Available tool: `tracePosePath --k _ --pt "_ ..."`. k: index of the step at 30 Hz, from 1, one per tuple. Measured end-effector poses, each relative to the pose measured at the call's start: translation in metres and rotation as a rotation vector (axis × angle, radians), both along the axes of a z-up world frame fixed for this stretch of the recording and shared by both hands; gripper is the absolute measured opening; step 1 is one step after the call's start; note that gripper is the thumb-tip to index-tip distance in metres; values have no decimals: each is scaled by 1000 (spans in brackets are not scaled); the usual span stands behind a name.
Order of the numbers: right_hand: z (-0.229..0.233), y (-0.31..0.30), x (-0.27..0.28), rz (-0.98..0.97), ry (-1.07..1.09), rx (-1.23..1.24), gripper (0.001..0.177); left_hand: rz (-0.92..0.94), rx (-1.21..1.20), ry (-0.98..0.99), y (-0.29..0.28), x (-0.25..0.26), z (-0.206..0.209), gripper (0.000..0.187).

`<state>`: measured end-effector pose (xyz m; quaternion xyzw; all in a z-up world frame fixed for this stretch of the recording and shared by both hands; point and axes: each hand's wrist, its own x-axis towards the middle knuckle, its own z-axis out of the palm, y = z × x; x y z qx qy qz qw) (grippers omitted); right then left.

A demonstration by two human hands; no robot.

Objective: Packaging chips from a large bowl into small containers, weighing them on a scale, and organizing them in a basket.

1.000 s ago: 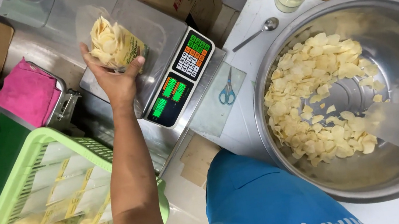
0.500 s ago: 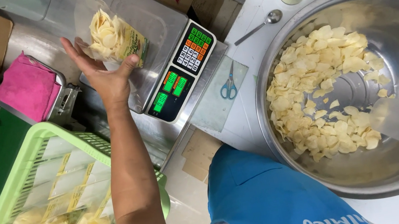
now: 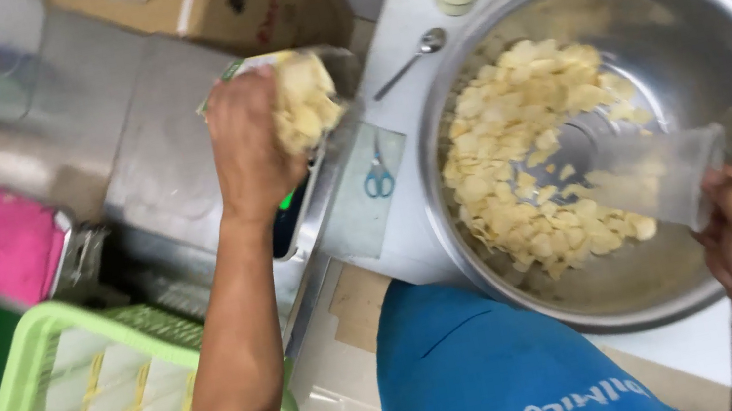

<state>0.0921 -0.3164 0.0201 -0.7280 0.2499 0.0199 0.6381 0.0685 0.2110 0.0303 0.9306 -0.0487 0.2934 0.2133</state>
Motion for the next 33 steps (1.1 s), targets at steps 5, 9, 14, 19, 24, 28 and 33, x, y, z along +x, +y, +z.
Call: tracePosePath --k 5,9,14,19,24,28,33 --pt "11 43 9 241 -210 168 12 -358 362 -171 -94 18 49 36" --pt "51 96 1 321 -284 13 24 -383 285 -344 -131 35 30 33" --pt "47 69 -7 399 -215 -193 21 -358 286 -384 -133 38 44 32" --pt "48 79 -9 340 -254 -70 18 -389 284 -391 -147 41 42 29" --pt "28 61 -5 420 -261 -127 20 -382 311 -387 -148 46 47 29" --pt "49 56 -5 398 -239 -196 25 -361 292 -381 -142 45 42 32" --pt "49 76 0 375 -320 -131 21 -401 268 -378 -151 50 35 33"
